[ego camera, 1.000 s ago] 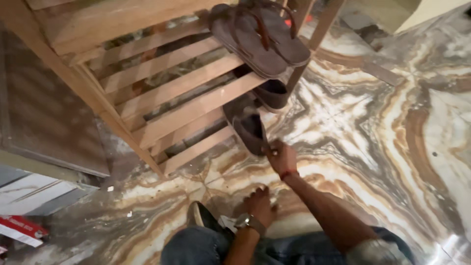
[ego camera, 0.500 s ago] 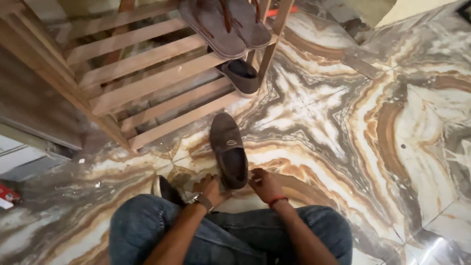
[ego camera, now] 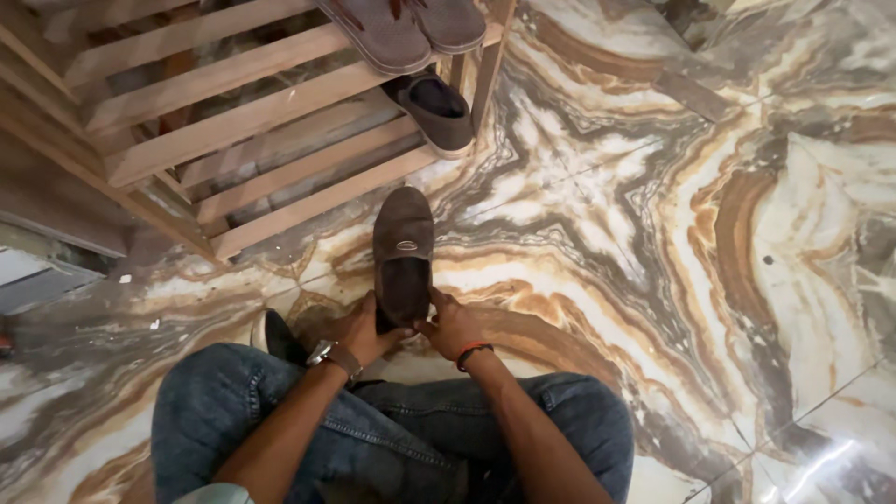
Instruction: The person sits on the floor and repeatedly removes shoes and flip-flops from a wooden shoe rack, places them on the floor, and then returns them to the rack in a different arrangement.
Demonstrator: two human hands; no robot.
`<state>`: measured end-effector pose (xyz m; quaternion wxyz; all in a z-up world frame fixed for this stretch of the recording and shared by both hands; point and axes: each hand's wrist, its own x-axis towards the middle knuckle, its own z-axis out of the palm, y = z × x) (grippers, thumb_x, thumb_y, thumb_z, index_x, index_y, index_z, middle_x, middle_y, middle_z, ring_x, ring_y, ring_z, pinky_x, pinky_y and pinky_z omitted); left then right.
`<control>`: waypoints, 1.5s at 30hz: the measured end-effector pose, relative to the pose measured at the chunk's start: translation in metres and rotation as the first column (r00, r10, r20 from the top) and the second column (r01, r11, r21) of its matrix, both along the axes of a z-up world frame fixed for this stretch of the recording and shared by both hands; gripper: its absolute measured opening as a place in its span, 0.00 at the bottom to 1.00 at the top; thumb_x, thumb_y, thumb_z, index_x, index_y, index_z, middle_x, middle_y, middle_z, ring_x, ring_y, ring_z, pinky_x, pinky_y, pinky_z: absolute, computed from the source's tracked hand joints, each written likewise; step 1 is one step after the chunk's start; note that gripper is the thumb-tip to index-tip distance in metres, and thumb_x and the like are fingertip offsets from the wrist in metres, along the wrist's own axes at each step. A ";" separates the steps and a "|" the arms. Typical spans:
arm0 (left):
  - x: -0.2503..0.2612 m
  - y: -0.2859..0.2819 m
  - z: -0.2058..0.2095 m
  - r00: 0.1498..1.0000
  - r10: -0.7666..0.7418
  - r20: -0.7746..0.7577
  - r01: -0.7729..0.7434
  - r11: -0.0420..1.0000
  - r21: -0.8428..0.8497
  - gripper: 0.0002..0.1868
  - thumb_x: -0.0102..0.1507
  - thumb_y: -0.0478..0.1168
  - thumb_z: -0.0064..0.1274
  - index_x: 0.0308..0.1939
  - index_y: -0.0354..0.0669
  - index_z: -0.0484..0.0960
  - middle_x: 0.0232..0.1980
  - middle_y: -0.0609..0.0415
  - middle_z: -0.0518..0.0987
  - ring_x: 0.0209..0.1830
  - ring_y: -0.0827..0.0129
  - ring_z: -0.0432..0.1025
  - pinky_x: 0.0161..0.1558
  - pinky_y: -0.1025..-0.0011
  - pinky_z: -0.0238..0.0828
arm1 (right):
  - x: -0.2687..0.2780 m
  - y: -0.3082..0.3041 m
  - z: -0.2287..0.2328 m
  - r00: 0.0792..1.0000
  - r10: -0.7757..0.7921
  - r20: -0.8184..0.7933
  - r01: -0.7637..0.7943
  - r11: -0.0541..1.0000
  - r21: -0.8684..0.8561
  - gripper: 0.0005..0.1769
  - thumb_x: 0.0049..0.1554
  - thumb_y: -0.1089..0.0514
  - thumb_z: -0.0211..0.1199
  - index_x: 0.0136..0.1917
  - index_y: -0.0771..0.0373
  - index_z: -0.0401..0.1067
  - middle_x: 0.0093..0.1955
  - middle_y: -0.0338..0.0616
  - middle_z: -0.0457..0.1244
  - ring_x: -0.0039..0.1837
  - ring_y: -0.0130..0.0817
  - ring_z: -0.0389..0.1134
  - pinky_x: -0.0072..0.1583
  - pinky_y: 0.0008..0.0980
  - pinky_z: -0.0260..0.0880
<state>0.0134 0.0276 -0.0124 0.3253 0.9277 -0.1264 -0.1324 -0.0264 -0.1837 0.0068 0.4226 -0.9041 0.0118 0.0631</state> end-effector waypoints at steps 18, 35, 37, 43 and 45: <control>0.006 -0.004 0.037 0.999 -0.034 0.032 0.039 0.985 -0.171 0.50 0.47 0.63 0.71 0.65 0.43 0.67 0.56 0.38 0.80 0.56 0.42 0.74 0.54 0.52 0.72 | 0.001 0.000 0.006 0.990 -0.087 -0.115 0.108 0.976 0.190 0.35 0.53 0.57 0.71 0.71 0.63 0.65 0.67 0.53 0.66 0.52 0.40 0.77 0.52 0.37 0.77; 0.004 -0.007 0.047 0.995 0.002 -0.098 -0.010 0.997 -0.081 0.52 0.48 0.60 0.72 0.69 0.43 0.64 0.58 0.37 0.77 0.58 0.44 0.73 0.55 0.54 0.72 | 0.000 0.000 0.019 0.990 -0.088 -0.113 0.103 0.985 0.136 0.35 0.54 0.55 0.70 0.72 0.62 0.65 0.67 0.52 0.65 0.54 0.42 0.76 0.53 0.38 0.77; 0.005 -0.005 0.038 0.998 0.007 -0.062 -0.015 0.992 -0.128 0.50 0.48 0.59 0.72 0.68 0.44 0.66 0.58 0.39 0.78 0.58 0.45 0.74 0.56 0.54 0.72 | 0.000 0.000 0.014 0.988 -0.087 -0.126 0.108 0.979 0.174 0.35 0.54 0.55 0.70 0.72 0.62 0.64 0.67 0.51 0.66 0.54 0.41 0.76 0.53 0.38 0.77; 0.017 0.005 0.005 0.987 0.161 -0.015 -0.162 0.975 -0.152 0.44 0.51 0.54 0.68 0.69 0.46 0.70 0.61 0.42 0.79 0.60 0.46 0.74 0.57 0.54 0.72 | 0.001 0.002 -0.008 0.985 -0.092 -0.148 0.131 0.952 0.275 0.37 0.56 0.54 0.67 0.74 0.65 0.61 0.68 0.52 0.65 0.55 0.41 0.76 0.53 0.37 0.78; 0.020 0.008 0.000 0.977 0.204 0.068 -0.199 0.977 -0.078 0.44 0.54 0.54 0.69 0.69 0.44 0.69 0.63 0.39 0.77 0.61 0.43 0.72 0.58 0.51 0.70 | 0.002 0.001 -0.010 0.983 -0.108 -0.149 0.138 0.968 0.209 0.37 0.56 0.52 0.68 0.75 0.65 0.60 0.68 0.52 0.65 0.55 0.41 0.75 0.54 0.37 0.77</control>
